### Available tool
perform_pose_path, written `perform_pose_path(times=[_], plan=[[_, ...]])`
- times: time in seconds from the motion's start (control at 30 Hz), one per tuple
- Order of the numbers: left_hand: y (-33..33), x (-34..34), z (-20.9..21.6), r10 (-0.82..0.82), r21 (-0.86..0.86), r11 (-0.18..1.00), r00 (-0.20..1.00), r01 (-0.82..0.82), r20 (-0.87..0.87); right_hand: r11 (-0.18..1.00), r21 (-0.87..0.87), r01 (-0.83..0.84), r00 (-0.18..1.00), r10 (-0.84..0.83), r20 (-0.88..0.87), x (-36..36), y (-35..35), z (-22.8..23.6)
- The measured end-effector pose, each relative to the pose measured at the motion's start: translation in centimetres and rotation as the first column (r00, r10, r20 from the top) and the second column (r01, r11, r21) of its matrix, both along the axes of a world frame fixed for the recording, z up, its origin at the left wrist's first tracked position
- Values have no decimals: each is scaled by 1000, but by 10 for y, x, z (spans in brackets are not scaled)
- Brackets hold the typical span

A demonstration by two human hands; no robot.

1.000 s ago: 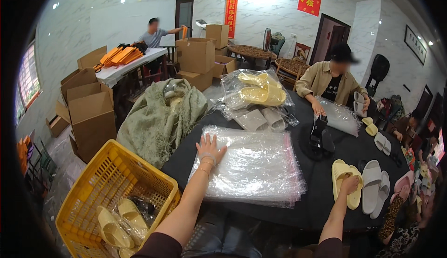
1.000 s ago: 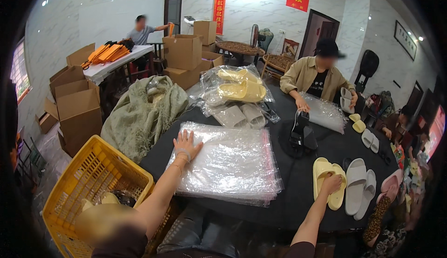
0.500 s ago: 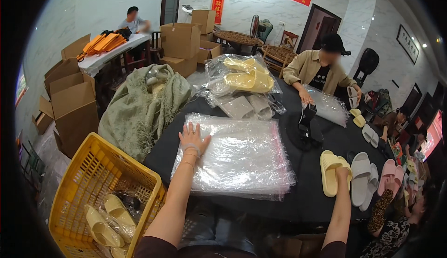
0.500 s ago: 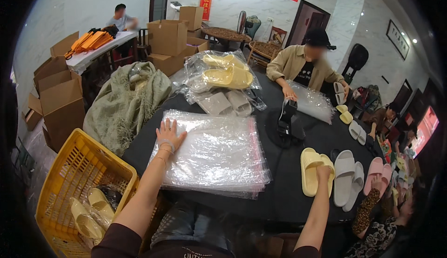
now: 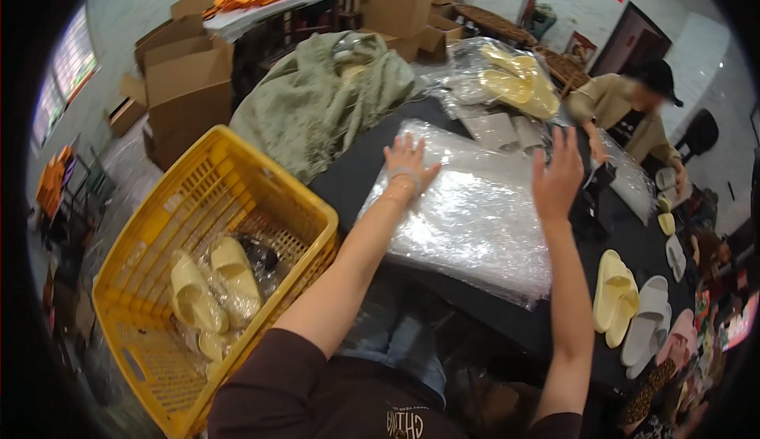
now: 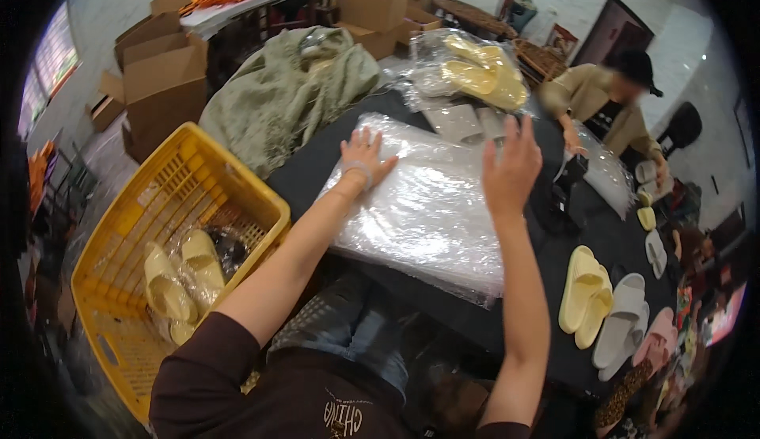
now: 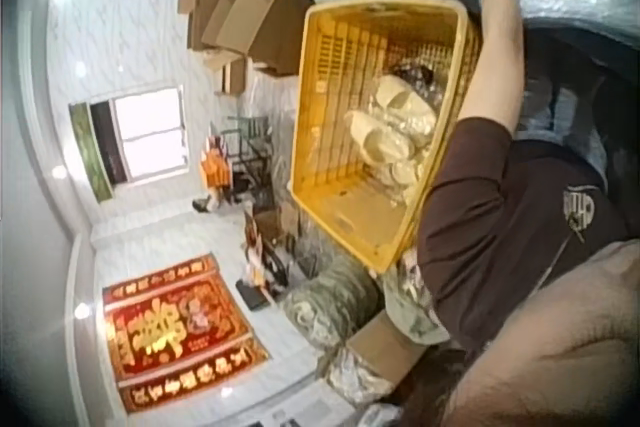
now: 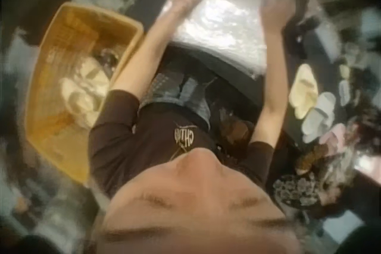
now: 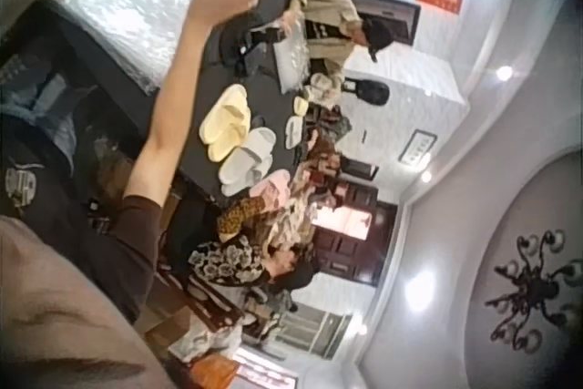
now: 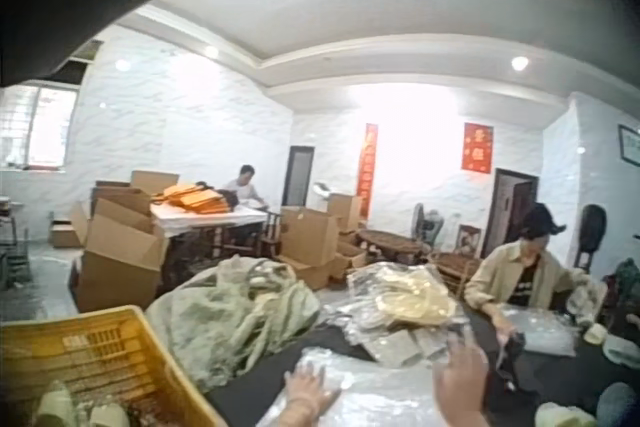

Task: The person packs pairs of plastic slippers into clear plastic bags. They retrieve slippers from a yellow basket, place them onto a stack of bags, and slide them inside. The person handles multiple pairs of slippers in various colors, including white, black, and yellow, throughout the process.

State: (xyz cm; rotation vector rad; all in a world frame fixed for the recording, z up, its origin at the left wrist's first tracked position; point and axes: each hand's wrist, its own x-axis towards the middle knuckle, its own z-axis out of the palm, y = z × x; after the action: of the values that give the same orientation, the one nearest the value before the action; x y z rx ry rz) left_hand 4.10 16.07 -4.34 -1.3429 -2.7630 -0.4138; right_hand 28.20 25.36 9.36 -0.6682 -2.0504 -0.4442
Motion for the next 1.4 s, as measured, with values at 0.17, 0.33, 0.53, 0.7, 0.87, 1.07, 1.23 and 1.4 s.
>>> perform_pose_path(times=[0.17,0.33,0.53,0.7,0.87,1.07,1.23,1.4], plan=[[-15,-3,8,17,30,999,1000,-16,-6,997,-67,48,983,-35,180,-76,-17,-83],[-15,2,6,-9,93,996,999,5,43,871,-446,204,915,-9,402,-62,38,-174],[-9,-4,7,-119,87,991,968,102,220,871,-406,276,901,-87,425,-53,39,-176],[-73,-105,19,-450,445,864,757,235,473,872,-424,245,901,-44,432,-69,31,-171],[-297,-179,42,-183,312,949,880,41,439,885,-401,236,911,-58,409,-60,44,-185],[-597,-237,-25,465,-318,878,799,-359,382,900,-379,215,897,-28,441,-66,37,-175],[-777,-212,-154,853,-714,497,430,-493,297,924,-348,159,900,9,435,-58,47,-179],[-805,-137,-244,-5,-355,133,-359,-925,933,921,-354,166,891,14,454,-56,46,-177]])
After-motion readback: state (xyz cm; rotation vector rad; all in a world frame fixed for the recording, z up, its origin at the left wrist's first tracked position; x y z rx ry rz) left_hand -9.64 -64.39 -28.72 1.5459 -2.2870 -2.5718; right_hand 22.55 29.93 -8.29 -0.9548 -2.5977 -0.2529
